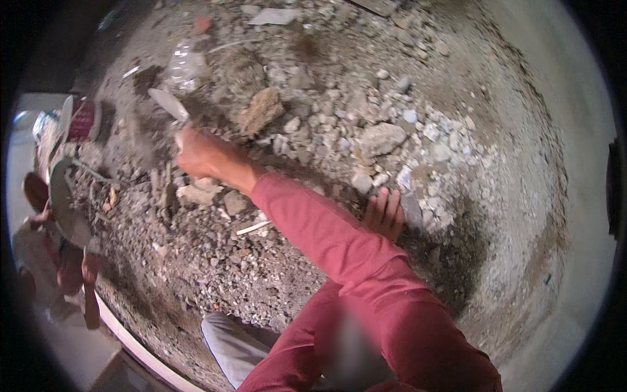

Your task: The person uses a trowel to scrape and level dirt on a floor, then uses a hammer and chisel to break apart pieces of concrete and rock.

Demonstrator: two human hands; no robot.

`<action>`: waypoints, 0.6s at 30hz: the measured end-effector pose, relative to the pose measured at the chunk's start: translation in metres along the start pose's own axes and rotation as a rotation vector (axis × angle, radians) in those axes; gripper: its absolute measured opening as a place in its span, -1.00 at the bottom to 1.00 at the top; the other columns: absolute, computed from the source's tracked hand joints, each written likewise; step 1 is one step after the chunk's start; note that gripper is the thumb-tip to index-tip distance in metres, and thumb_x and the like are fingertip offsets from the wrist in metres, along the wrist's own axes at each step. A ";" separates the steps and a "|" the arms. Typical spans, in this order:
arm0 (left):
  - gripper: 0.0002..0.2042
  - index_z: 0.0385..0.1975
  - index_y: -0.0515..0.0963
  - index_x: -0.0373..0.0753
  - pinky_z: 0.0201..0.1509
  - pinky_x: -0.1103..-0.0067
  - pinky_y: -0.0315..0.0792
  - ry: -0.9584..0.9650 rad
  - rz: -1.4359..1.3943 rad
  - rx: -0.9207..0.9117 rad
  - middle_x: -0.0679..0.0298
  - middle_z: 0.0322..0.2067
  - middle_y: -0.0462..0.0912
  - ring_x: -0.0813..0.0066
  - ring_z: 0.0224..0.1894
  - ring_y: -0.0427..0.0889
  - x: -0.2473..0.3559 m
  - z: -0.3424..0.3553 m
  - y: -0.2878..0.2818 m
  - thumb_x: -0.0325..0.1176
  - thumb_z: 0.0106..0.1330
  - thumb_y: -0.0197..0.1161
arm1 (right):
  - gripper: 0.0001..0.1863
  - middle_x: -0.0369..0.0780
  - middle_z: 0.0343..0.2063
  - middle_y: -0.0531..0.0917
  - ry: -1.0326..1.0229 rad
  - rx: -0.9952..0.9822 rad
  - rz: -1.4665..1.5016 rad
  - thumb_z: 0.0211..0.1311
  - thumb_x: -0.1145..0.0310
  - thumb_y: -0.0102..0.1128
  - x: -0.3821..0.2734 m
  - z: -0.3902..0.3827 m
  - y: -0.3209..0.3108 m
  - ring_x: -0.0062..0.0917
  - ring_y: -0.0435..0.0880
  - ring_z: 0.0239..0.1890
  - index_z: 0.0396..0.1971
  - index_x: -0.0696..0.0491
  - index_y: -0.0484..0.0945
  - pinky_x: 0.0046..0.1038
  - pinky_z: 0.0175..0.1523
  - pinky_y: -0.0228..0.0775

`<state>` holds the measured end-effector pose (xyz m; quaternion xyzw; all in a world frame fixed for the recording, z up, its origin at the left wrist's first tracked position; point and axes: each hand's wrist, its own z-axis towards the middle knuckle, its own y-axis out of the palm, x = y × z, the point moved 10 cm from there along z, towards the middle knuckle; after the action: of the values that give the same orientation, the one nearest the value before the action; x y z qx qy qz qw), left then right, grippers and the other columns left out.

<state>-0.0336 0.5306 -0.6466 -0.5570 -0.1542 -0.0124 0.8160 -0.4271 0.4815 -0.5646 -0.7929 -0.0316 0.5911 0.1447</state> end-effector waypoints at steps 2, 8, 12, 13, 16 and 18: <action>-0.39 0.38 0.22 -0.20 0.57 0.13 -0.10 -0.005 -0.200 -0.190 0.04 0.50 0.05 0.01 0.56 -0.06 0.003 -0.002 0.006 -0.06 0.37 0.02 | -0.55 0.17 -0.37 0.65 -0.137 0.163 0.048 0.18 0.37 0.14 0.013 -0.034 -0.045 0.04 0.70 -0.26 -0.01 0.37 0.41 -0.06 -0.15 0.52; -0.59 0.16 0.45 -0.23 0.49 0.12 0.14 0.045 -0.121 -0.235 0.01 0.42 0.25 -0.10 0.45 0.22 0.000 0.016 -0.025 -0.15 0.42 0.03 | -0.73 -0.07 -0.25 0.60 0.173 0.562 -0.422 0.36 0.30 0.19 0.147 -0.287 -0.284 -0.25 0.62 -0.23 -0.12 0.20 0.50 -0.22 -0.08 0.45; -0.52 0.17 0.44 -0.22 0.50 0.08 0.09 0.047 -0.097 -0.186 0.04 0.43 0.24 -0.14 0.47 0.16 -0.002 0.016 -0.030 -0.03 0.39 0.18 | -0.58 -0.22 -0.37 0.60 0.970 0.843 -0.103 0.34 0.27 0.23 0.225 -0.461 -0.354 -0.60 0.60 -0.45 0.07 0.17 0.36 -0.43 -0.43 0.47; -0.52 0.16 0.45 -0.21 0.50 0.07 0.07 0.040 -0.098 -0.220 0.05 0.42 0.24 -0.14 0.48 0.14 0.000 0.012 -0.025 -0.03 0.37 0.19 | -0.57 -0.16 -0.38 0.63 0.916 0.875 -0.070 0.31 0.31 0.22 0.226 -0.467 -0.343 -0.53 0.64 -0.44 0.07 0.21 0.37 -0.38 -0.40 0.51; -0.50 0.16 0.46 -0.22 0.50 0.07 0.07 0.037 -0.147 -0.170 0.04 0.40 0.27 -0.14 0.47 0.14 0.007 0.018 -0.031 -0.02 0.35 0.22 | -0.49 -0.02 -0.32 0.67 0.817 0.898 0.000 0.25 0.33 0.23 0.176 -0.421 -0.283 -0.38 0.71 -0.36 0.12 0.27 0.36 -0.28 -0.27 0.59; -0.50 0.17 0.46 -0.22 0.50 0.07 0.07 0.045 -0.118 -0.166 0.06 0.40 0.28 -0.12 0.47 0.15 0.011 0.019 -0.037 -0.03 0.35 0.22 | -0.36 0.00 -0.16 0.65 0.859 0.784 0.016 0.27 0.23 0.27 0.184 -0.401 -0.275 -0.37 0.71 -0.25 0.22 0.26 0.29 -0.24 -0.16 0.60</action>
<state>-0.0346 0.5355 -0.6041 -0.6123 -0.1667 -0.0855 0.7681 0.0409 0.7081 -0.5576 -0.8489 0.2572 0.1849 0.4231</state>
